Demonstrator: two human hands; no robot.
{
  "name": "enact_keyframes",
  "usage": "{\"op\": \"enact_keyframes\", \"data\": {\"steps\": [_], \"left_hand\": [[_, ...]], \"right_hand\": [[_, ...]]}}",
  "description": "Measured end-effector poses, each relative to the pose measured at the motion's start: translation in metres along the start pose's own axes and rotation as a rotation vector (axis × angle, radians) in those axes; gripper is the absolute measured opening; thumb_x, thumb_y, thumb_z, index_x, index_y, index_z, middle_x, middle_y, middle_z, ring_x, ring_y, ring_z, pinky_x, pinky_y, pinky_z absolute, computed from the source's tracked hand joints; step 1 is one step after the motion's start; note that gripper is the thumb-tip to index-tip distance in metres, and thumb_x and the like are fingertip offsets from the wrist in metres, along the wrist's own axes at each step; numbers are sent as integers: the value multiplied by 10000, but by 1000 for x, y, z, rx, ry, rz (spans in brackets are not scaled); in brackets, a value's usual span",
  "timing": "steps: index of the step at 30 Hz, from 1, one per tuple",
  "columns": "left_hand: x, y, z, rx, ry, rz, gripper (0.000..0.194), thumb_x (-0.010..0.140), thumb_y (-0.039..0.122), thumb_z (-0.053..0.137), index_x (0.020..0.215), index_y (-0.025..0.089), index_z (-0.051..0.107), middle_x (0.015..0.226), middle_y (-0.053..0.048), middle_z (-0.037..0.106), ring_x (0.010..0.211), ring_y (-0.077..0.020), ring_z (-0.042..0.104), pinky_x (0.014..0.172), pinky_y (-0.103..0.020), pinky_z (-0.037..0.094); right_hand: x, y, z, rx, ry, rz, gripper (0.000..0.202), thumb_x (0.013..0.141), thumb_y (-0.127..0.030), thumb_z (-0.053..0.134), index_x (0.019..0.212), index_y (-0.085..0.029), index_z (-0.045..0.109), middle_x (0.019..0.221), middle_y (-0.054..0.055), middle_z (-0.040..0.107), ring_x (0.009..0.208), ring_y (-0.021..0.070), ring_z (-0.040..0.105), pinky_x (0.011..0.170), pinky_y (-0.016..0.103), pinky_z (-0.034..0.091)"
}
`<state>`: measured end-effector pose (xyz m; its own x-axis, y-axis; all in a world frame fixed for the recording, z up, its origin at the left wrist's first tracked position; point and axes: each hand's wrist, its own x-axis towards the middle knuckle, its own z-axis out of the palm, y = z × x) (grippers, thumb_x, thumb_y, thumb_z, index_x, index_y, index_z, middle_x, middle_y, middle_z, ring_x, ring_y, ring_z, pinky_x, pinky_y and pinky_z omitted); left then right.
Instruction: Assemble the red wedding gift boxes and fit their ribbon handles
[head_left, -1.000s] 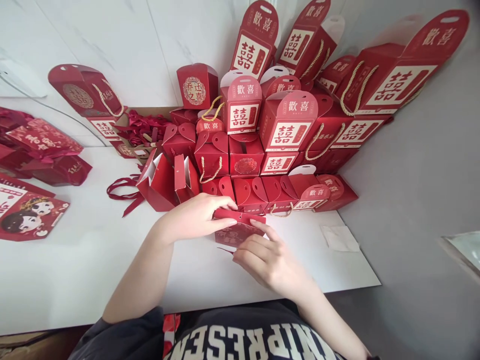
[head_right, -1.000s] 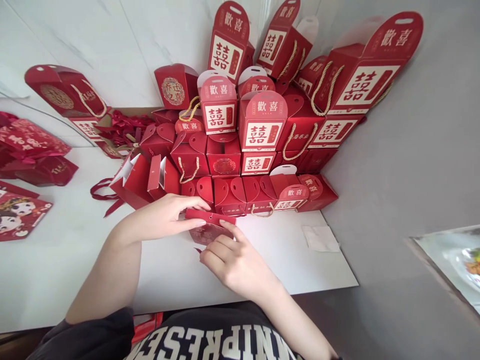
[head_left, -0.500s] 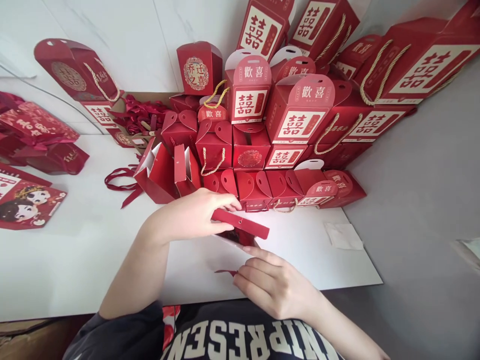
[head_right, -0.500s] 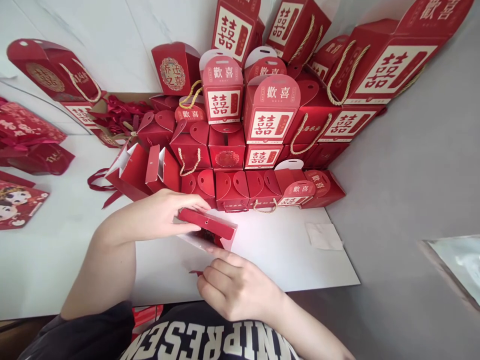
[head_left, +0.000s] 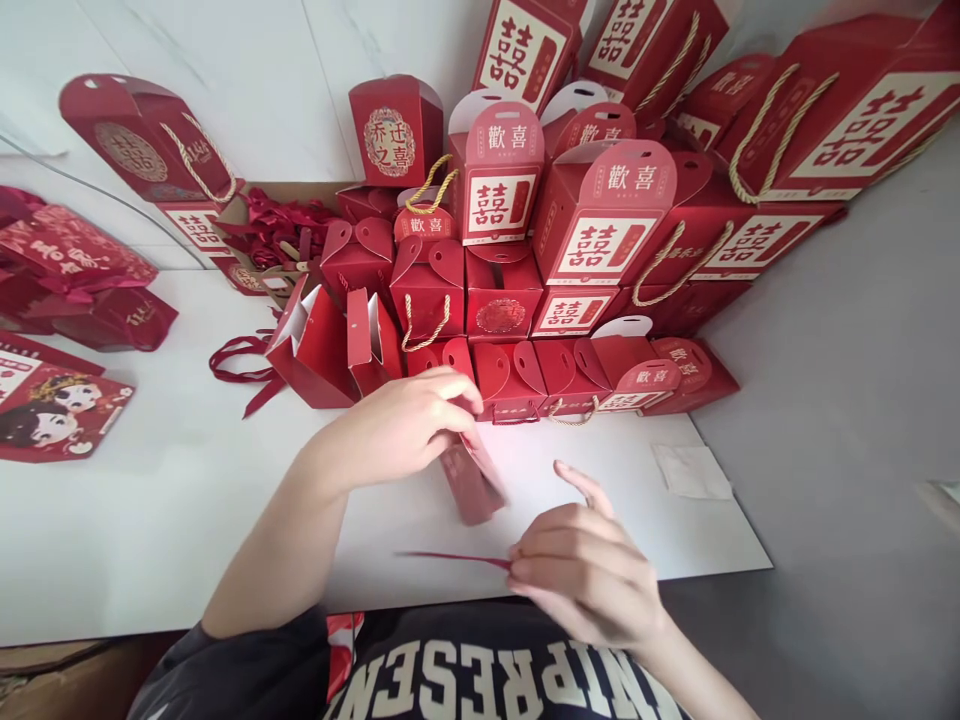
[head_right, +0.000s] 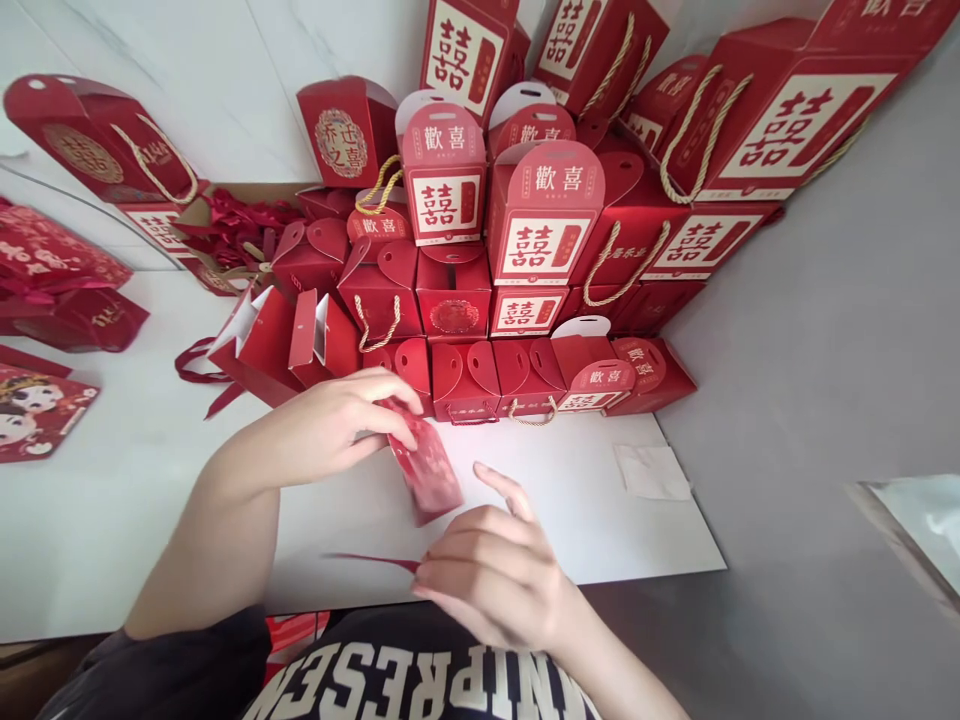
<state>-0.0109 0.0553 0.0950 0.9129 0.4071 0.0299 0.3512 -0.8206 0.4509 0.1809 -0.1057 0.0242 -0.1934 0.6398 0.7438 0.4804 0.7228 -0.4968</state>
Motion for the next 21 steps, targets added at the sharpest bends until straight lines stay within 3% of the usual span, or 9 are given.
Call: {"op": "enact_keyframes", "data": {"steps": [2,5,8,10,12,15,17,21], "left_hand": [[8,2,7,57,107,31,397,859,-15,474,798,242,772,1162,-36,628,1073,-208,567,916,-332,461],[16,6,15,-10,175,17,408,901,15,432,805,224,770,1220,-58,585,1094,-209,558,930,-341,469],[17,10,15,-236,69,-52,361,990,140,388,1114,242,712,1195,-56,652,1026,-175,646,904,-300,503],[12,13,11,-373,-51,-117,308,996,274,471,1277,256,595,1086,-33,727,951,-172,703,852,-278,532],[6,16,5,-430,-155,-159,496,902,350,642,1370,275,495,1058,-22,756,944,-190,731,795,-257,550],[0,19,-1,-370,-233,-139,693,808,265,727,1435,314,435,1164,-19,741,1033,-207,728,791,-235,549],[0,19,-1,-316,-166,-140,592,864,212,640,1417,319,458,1175,-7,738,1050,-199,724,823,-236,540],[9,18,7,-249,53,-175,405,939,184,515,1332,284,520,1151,-8,740,1049,-195,717,897,-270,520]], "right_hand": [[0,4,-2,162,43,90,48,930,-182,637,950,-213,668,751,-13,745,667,135,681,1008,487,521],[-1,10,2,343,-44,167,20,932,-204,645,920,-198,660,748,22,735,675,153,679,833,409,572],[-2,13,9,338,-90,158,17,922,-179,660,912,-192,655,764,20,732,696,149,670,894,420,547],[-3,13,12,292,-102,138,33,922,-160,655,926,-193,650,786,13,732,718,143,667,952,430,526],[-3,14,14,244,-118,121,38,933,-159,638,943,-194,645,811,16,730,751,144,668,931,397,540],[-4,16,14,191,-143,115,36,940,-164,625,959,-188,644,835,32,727,779,149,667,821,333,575],[-5,18,12,144,-141,107,40,935,-161,631,960,-188,646,835,28,733,764,149,665,896,380,568],[-2,24,8,-126,-98,-14,116,913,-131,654,999,-209,655,831,-10,753,748,138,671,1139,524,391]]}}
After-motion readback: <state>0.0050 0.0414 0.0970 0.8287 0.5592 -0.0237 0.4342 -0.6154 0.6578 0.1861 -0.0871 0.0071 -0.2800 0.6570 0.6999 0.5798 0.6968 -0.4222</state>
